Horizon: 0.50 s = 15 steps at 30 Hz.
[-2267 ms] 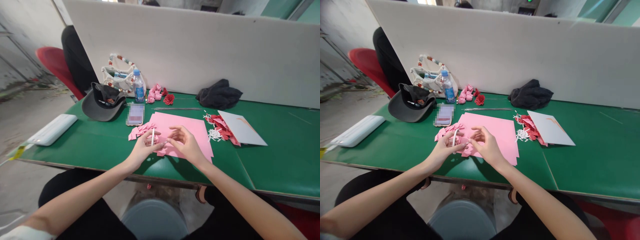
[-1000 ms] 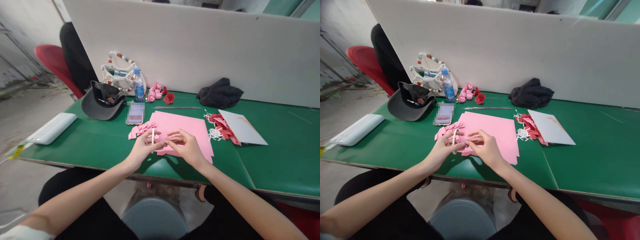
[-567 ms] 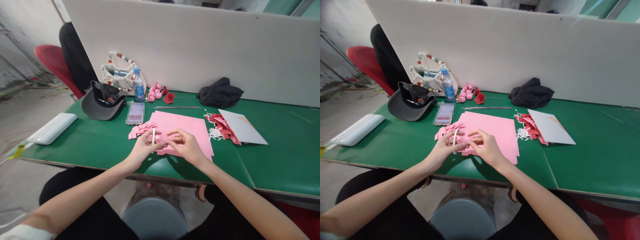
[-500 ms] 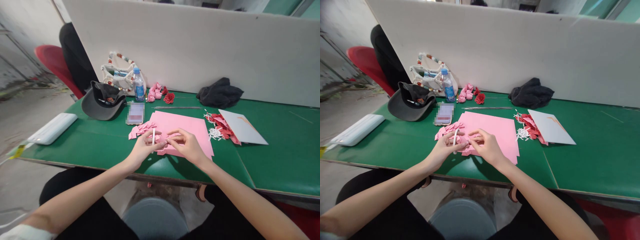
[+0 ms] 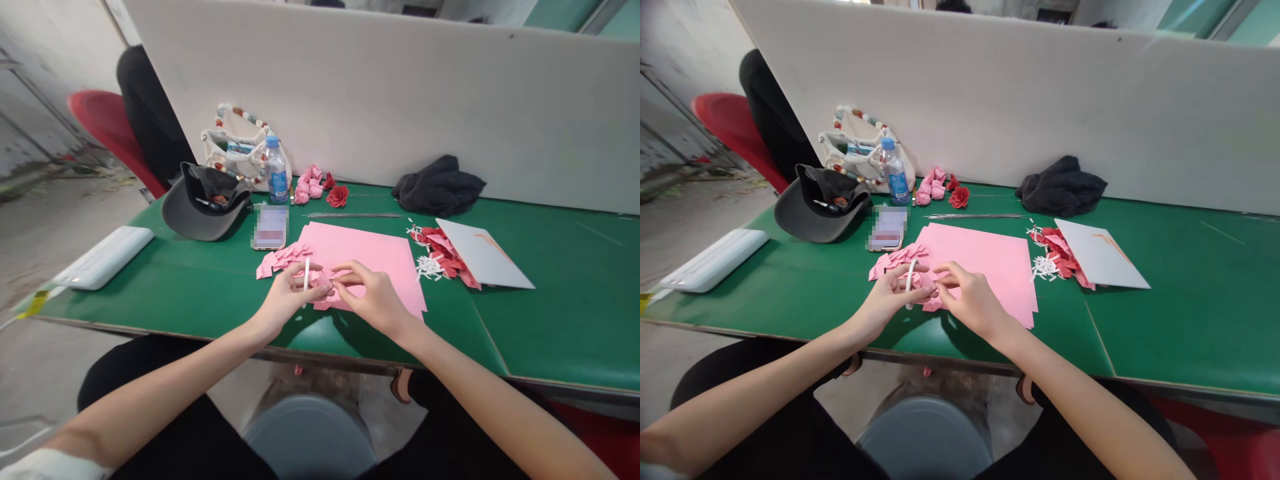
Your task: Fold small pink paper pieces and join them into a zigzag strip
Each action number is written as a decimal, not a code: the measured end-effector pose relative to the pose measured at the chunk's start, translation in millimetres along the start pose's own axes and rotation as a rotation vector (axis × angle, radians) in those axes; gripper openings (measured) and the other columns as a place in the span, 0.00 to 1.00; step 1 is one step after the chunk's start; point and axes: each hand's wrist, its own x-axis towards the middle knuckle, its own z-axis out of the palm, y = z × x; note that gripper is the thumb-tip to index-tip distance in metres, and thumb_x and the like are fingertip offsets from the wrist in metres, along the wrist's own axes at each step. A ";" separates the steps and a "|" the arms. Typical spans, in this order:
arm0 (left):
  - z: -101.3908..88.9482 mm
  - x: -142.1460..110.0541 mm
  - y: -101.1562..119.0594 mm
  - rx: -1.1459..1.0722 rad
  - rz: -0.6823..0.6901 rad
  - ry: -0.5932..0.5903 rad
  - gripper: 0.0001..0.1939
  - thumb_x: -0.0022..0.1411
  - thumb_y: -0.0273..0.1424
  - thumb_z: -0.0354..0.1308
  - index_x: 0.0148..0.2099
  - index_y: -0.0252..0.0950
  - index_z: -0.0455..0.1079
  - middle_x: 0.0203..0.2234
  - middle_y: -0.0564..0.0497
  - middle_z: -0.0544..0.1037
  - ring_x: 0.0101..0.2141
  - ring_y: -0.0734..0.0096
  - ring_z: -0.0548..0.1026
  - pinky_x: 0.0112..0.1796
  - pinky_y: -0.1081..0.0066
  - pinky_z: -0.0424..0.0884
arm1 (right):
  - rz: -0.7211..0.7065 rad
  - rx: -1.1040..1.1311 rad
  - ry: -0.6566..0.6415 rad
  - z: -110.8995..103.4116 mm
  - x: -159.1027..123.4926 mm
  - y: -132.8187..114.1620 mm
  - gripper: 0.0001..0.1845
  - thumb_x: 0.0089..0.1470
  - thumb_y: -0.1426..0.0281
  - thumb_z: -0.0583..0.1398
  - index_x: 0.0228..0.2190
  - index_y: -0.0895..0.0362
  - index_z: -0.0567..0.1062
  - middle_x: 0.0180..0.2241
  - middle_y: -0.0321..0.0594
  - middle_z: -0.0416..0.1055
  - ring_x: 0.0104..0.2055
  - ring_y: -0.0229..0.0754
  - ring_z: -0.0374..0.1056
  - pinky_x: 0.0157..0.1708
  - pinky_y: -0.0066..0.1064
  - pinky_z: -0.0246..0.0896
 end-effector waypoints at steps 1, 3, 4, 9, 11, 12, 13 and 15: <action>0.2 -0.2 0.1 0.001 -0.003 -0.003 0.24 0.48 0.33 0.69 0.47 0.35 0.67 0.27 0.51 0.80 0.31 0.66 0.80 0.32 0.73 0.73 | -0.027 -0.049 0.010 0.7 -0.1 0.9 0.12 0.53 0.73 0.57 0.41 0.51 0.71 0.36 0.37 0.78 0.39 0.43 0.76 0.41 0.35 0.70; 0.5 -0.6 0.4 0.004 -0.013 -0.011 0.24 0.48 0.32 0.69 0.47 0.35 0.66 0.28 0.50 0.81 0.31 0.65 0.80 0.33 0.72 0.73 | -0.068 -0.152 0.048 -1.0 2.3 4.4 0.12 0.54 0.74 0.56 0.41 0.51 0.71 0.37 0.38 0.77 0.39 0.43 0.75 0.41 0.35 0.69; 0.6 -0.7 0.6 0.003 -0.019 -0.018 0.25 0.48 0.32 0.69 0.47 0.35 0.66 0.29 0.49 0.81 0.32 0.64 0.80 0.33 0.72 0.73 | -0.078 -0.199 0.076 -4.8 5.0 7.1 0.12 0.54 0.73 0.56 0.41 0.52 0.71 0.37 0.38 0.77 0.39 0.43 0.75 0.41 0.35 0.69; 0.9 0.7 -0.3 -0.051 -0.002 -0.037 0.20 0.51 0.32 0.67 0.44 0.35 0.66 0.30 0.50 0.81 0.37 0.63 0.80 0.39 0.70 0.74 | 0.050 -0.427 0.327 -66.3 27.3 34.8 0.13 0.52 0.73 0.56 0.41 0.55 0.72 0.32 0.40 0.77 0.35 0.44 0.74 0.39 0.35 0.66; 0.9 1.5 -1.5 -0.075 0.006 -0.035 0.17 0.51 0.32 0.67 0.41 0.34 0.67 0.30 0.51 0.80 0.37 0.64 0.80 0.40 0.71 0.74 | 0.190 -0.565 0.376 -103.1 32.3 54.1 0.12 0.50 0.74 0.57 0.38 0.56 0.73 0.28 0.40 0.77 0.32 0.45 0.73 0.37 0.35 0.64; 0.8 1.9 -2.2 -0.083 0.005 -0.033 0.16 0.51 0.32 0.67 0.40 0.34 0.67 0.30 0.51 0.80 0.36 0.65 0.80 0.40 0.71 0.74 | 0.270 -0.621 0.366 -120.3 32.7 65.4 0.11 0.48 0.75 0.58 0.36 0.56 0.74 0.27 0.41 0.76 0.31 0.46 0.72 0.35 0.35 0.64; 0.6 2.2 -2.8 -0.088 0.003 -0.032 0.16 0.51 0.32 0.67 0.40 0.33 0.67 0.30 0.51 0.79 0.36 0.65 0.80 0.39 0.71 0.74 | 0.358 -0.679 0.340 -135.5 31.8 77.4 0.09 0.47 0.75 0.58 0.33 0.57 0.75 0.26 0.42 0.76 0.30 0.46 0.72 0.34 0.35 0.63; 0.1 2.6 -3.8 -0.099 0.003 -0.032 0.15 0.51 0.32 0.67 0.39 0.33 0.67 0.30 0.52 0.79 0.36 0.65 0.80 0.39 0.71 0.74 | 0.478 -0.726 0.311 -157.5 27.0 101.9 0.07 0.45 0.77 0.58 0.27 0.58 0.76 0.25 0.45 0.75 0.29 0.47 0.71 0.32 0.35 0.62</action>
